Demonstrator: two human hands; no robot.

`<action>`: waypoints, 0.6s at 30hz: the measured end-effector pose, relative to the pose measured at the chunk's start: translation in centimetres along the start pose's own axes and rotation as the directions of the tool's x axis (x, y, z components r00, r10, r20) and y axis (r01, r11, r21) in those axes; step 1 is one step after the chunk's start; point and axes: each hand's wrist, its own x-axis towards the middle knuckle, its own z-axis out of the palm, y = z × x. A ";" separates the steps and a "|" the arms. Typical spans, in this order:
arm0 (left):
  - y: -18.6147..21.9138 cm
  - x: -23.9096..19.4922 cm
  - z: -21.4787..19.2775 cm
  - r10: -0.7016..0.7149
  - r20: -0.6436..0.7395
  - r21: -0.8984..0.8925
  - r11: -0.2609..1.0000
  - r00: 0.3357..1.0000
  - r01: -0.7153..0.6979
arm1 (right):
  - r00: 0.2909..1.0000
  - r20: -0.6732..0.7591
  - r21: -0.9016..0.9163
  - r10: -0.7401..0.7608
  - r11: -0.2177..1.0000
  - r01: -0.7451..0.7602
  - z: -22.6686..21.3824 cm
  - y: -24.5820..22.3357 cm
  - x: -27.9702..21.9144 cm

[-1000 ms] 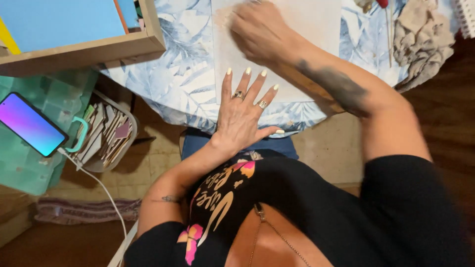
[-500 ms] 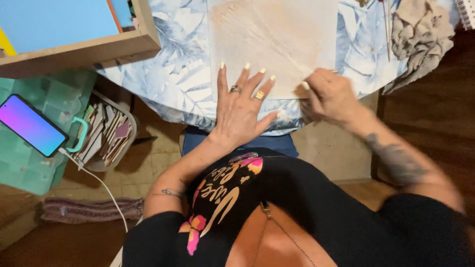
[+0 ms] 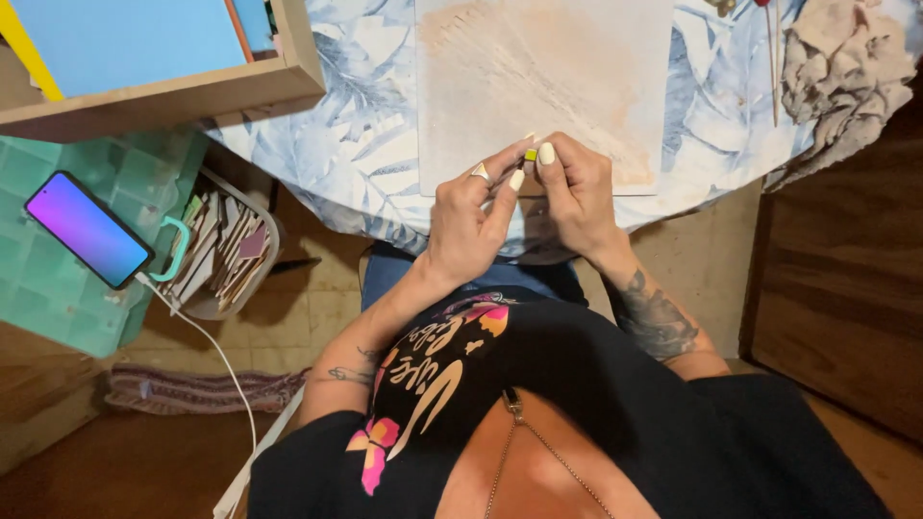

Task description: The person is sanding the edges of small mosaic tiles and placing them onto a decorative box to create a mosaic pattern.

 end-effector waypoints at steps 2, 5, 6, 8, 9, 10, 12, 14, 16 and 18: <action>-0.5 -0.1 0.0 -0.013 -0.002 -0.004 1.000 1.000 0.013 | 1.000 0.008 0.020 0.012 1.000 -0.012 -0.1 0.0 0.1; -0.2 0.0 -0.1 -0.006 -0.006 0.003 1.000 1.000 0.006 | 1.000 0.007 0.045 0.026 0.999 -0.026 0.0 -0.3 0.1; 0.0 0.1 -0.1 -0.005 -0.006 0.005 1.000 1.000 0.005 | 1.000 0.006 0.045 0.024 0.999 -0.024 -0.1 -0.4 0.2; 0.4 0.2 -0.2 0.005 -0.012 0.016 1.000 1.000 -0.004 | 1.000 0.015 0.041 0.021 0.999 -0.021 -0.1 -0.6 0.2; 0.5 0.1 -0.2 0.003 -0.010 0.016 1.000 1.000 -0.003 | 1.000 0.014 0.041 0.022 0.999 -0.023 -0.1 -0.8 0.3; 0.6 0.1 -0.2 0.006 -0.012 0.022 1.000 1.000 -0.006 | 1.000 0.017 0.042 0.018 0.999 -0.019 -0.1 -1.0 0.4; 0.2 0.0 -0.1 0.006 -0.013 0.025 1.000 1.000 -0.006 | 1.000 0.021 0.042 0.017 0.999 -0.018 -0.2 -0.7 0.3; -0.9 -0.1 0.1 0.032 -0.008 0.055 0.998 0.999 -0.031 | 0.999 0.051 -0.030 -0.012 0.999 0.014 -0.2 0.3 0.0; -1.0 -0.1 0.1 0.122 0.054 0.259 0.957 0.991 -0.132 | 0.993 0.096 -0.136 -0.068 0.987 0.081 -1.4 2.3 -0.3; -1.7 -0.6 -0.3 0.195 0.135 0.446 0.864 0.972 -0.235 | 0.982 0.147 -0.235 -0.117 0.960 0.150 -3.0 4.0 -0.8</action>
